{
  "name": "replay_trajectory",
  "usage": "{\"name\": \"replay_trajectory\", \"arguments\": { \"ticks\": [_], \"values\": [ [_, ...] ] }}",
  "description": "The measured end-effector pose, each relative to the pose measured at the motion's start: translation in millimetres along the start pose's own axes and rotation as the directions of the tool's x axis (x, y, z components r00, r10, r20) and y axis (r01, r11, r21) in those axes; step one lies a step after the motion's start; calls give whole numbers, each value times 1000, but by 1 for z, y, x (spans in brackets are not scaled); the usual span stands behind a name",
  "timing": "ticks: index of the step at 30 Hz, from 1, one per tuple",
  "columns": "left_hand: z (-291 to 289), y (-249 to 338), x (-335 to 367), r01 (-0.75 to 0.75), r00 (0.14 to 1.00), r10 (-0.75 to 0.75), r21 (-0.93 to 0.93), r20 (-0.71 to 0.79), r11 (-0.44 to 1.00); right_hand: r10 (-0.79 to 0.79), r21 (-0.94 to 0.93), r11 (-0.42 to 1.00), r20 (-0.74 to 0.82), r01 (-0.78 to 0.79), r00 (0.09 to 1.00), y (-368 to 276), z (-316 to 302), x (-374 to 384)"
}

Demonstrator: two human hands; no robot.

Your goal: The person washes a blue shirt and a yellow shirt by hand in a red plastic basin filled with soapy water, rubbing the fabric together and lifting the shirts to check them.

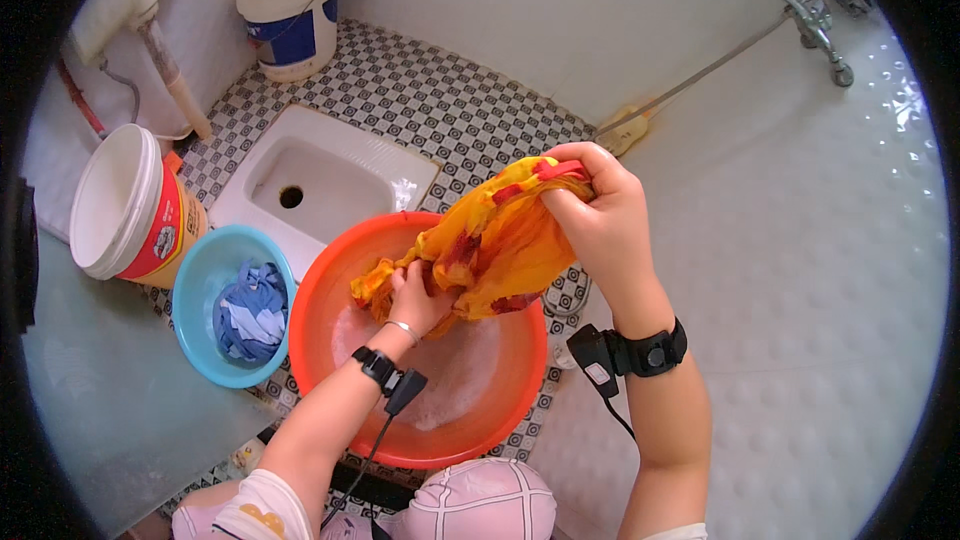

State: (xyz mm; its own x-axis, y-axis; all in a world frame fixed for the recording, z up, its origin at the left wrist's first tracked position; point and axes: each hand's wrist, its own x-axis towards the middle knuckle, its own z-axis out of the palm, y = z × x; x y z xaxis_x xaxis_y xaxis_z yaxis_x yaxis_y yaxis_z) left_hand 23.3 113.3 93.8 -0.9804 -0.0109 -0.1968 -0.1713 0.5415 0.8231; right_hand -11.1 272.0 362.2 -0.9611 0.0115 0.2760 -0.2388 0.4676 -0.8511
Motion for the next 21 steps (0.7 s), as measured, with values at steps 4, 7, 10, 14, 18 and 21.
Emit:
{"name": "replay_trajectory", "arguments": {
  "ticks": [4, 7, 10, 14, 18, 21],
  "values": [
    [12, -43, 46, -5, 997, -48, -645, -66, 764, -53, -156, 986, -9, 51, 999, -12, -10, 11],
    [-34, -15, 48, -179, 952, 32, -470, -304, 865, -27, -229, 973, -110, 1, 994, 13, -48, 16],
    [-103, 9, 50, -177, 948, 59, -364, -313, 915, -38, -349, 937, -107, -2, 994, 35, -59, 13],
    [-148, 18, 62, -230, 942, 115, -356, -314, 906, 19, -331, 942, -106, -54, 994, 58, -63, 8],
    [-180, 49, 54, -333, 918, 272, -186, -289, 924, 14, -270, 961, -164, -59, 986, 82, -72, 4],
    [-192, 46, 49, -347, 929, 301, -226, -216, 910, 97, -91, 990, -86, -105, 992, 98, -65, -11]
  ]
}}
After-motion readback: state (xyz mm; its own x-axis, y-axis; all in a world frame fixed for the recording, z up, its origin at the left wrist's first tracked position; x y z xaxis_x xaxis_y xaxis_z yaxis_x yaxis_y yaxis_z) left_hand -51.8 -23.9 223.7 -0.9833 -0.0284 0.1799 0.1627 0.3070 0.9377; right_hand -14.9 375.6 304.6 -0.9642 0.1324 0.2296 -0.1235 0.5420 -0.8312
